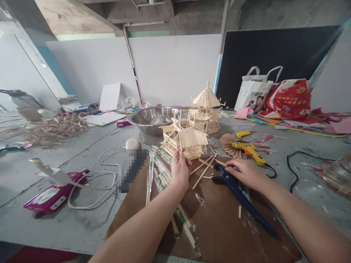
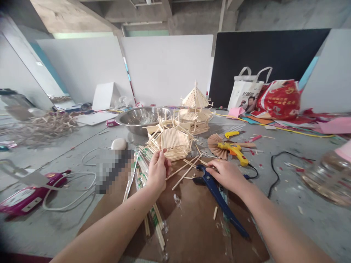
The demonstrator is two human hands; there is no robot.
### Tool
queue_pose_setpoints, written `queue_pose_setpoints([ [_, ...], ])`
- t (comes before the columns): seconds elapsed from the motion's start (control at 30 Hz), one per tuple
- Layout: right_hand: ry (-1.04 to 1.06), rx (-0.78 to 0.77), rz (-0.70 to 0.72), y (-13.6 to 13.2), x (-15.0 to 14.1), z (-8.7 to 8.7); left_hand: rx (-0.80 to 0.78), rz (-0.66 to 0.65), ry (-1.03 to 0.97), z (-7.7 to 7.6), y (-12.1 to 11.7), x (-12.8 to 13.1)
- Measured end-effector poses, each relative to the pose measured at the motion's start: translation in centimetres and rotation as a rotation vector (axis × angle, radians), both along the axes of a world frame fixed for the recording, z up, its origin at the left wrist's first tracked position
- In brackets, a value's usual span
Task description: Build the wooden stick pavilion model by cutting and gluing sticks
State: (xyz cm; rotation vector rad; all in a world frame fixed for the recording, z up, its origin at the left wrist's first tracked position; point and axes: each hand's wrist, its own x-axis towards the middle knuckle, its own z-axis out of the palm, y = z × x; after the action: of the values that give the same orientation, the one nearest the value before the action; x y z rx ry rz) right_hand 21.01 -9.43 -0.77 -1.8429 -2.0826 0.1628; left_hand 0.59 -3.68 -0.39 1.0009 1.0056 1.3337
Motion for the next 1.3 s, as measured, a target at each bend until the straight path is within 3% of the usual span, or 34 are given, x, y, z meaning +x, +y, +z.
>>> queue_pose_setpoints([
  [0.27,-0.005,-0.005,0.02,0.11,0.19,-0.28,0.005,0.009,0.021,0.22,-0.21,0.03],
  [0.7,-0.009,0.002,0.025,0.07,0.21,-0.37,-0.041,0.035,-0.107,0.12,0.34,0.07],
  [1.1,0.006,0.004,0.028,-0.03,0.19,-0.3,-0.019,0.061,0.008,0.36,0.48,-0.2],
  [1.3,-0.003,0.002,0.033,-0.01,0.17,-0.32,-0.014,0.011,0.016,0.54,0.3,-0.21],
])
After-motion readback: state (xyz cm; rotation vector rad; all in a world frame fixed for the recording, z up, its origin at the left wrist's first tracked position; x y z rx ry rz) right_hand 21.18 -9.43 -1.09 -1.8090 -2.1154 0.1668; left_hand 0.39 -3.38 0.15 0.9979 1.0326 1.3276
